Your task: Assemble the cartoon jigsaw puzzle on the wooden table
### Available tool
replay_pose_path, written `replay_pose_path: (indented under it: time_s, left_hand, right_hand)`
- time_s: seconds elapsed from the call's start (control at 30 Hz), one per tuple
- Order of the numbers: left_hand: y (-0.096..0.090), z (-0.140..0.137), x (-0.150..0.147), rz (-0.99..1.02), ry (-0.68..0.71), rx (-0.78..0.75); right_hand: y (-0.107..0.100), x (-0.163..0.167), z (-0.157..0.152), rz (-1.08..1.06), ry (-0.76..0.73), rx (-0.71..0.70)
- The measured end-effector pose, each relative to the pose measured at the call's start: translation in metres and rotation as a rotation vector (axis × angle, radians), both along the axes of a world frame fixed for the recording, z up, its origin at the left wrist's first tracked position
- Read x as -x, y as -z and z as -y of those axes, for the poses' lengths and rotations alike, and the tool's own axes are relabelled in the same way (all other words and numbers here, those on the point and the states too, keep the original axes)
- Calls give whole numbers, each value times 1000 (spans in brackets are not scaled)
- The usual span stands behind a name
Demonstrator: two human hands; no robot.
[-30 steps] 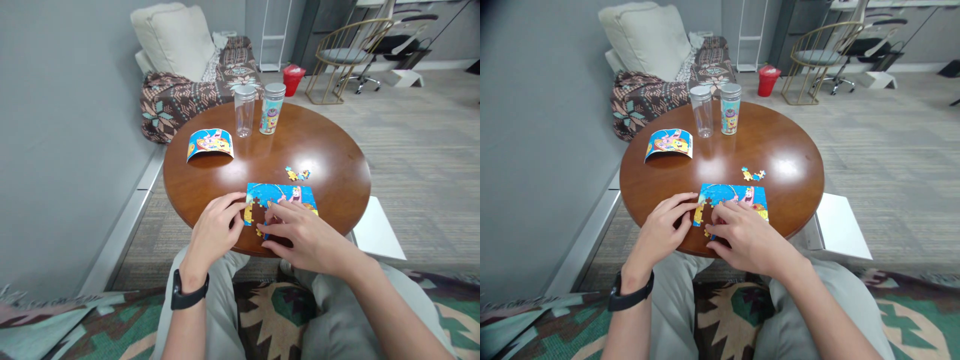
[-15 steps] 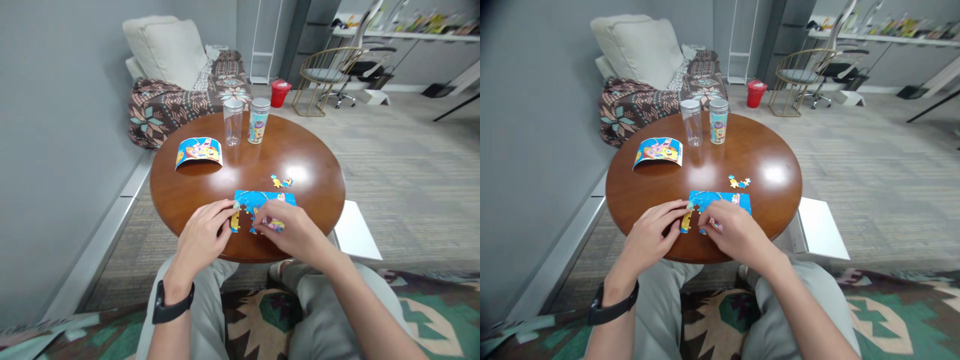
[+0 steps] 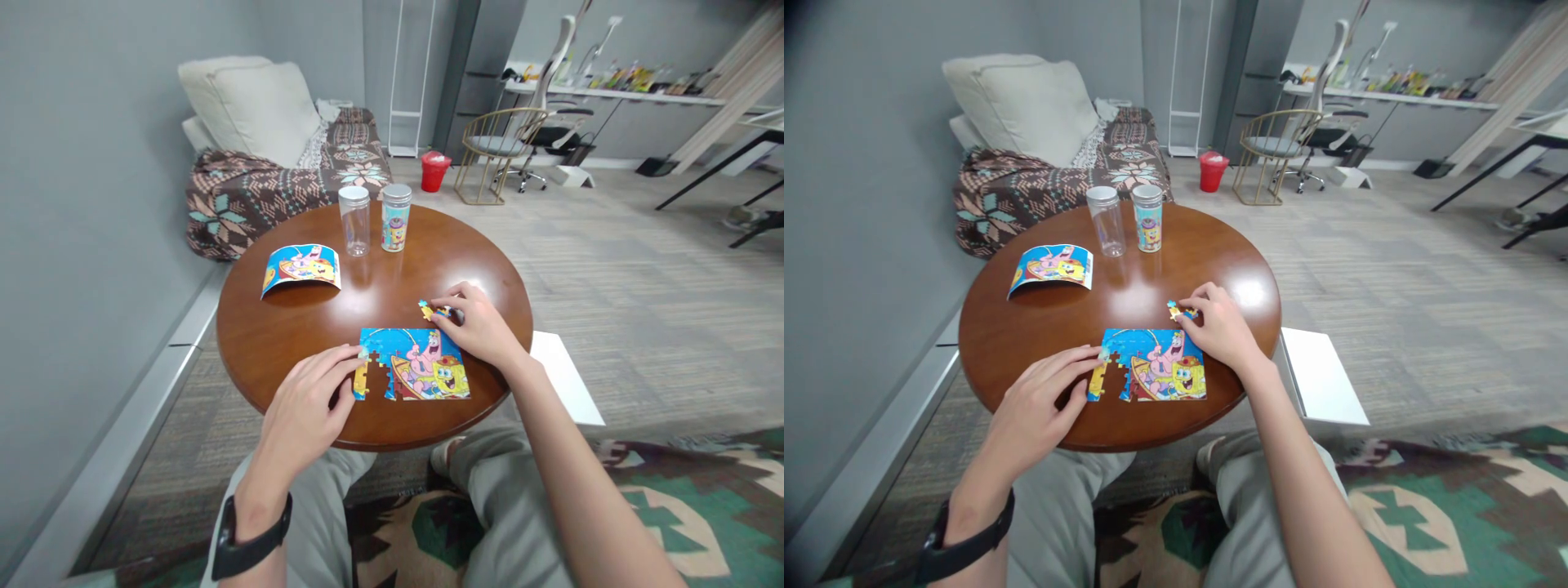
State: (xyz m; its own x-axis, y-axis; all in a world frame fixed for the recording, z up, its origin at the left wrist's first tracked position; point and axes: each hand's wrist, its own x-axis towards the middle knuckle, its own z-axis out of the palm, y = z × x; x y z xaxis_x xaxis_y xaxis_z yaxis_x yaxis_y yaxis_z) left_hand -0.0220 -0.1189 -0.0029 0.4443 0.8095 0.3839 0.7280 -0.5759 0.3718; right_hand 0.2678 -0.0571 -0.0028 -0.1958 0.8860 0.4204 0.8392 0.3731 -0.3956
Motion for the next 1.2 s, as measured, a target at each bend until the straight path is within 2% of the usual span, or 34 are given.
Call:
replay_pose_path:
  time_s: [0.2, 0.43, 0.63, 0.77, 1.0, 1.2]
  left_hand:
    - [0, 1, 1, -6, -3, 10]
    - [0, 1, 1, -6, -1, 26]
    - [0, 2, 0, 2, -4, 18]
    - [-1, 1, 0, 3, -2, 13]
    - [-2, 2, -1, 1, -6, 26]
    - [-4, 3, -1, 2, 2, 37]
  right_hand:
    - [-1, 10, -2, -30, 73, 31]
    - [-5, 12, -3, -241, 176, 129]
    - [-12, 7, -7, -393, 165, 182]
    - [-16, 8, -10, -447, 123, 253]
    - [-19, 17, -3, -682, -22, 429]
    - [-29, 25, 6, -719, -109, 513]
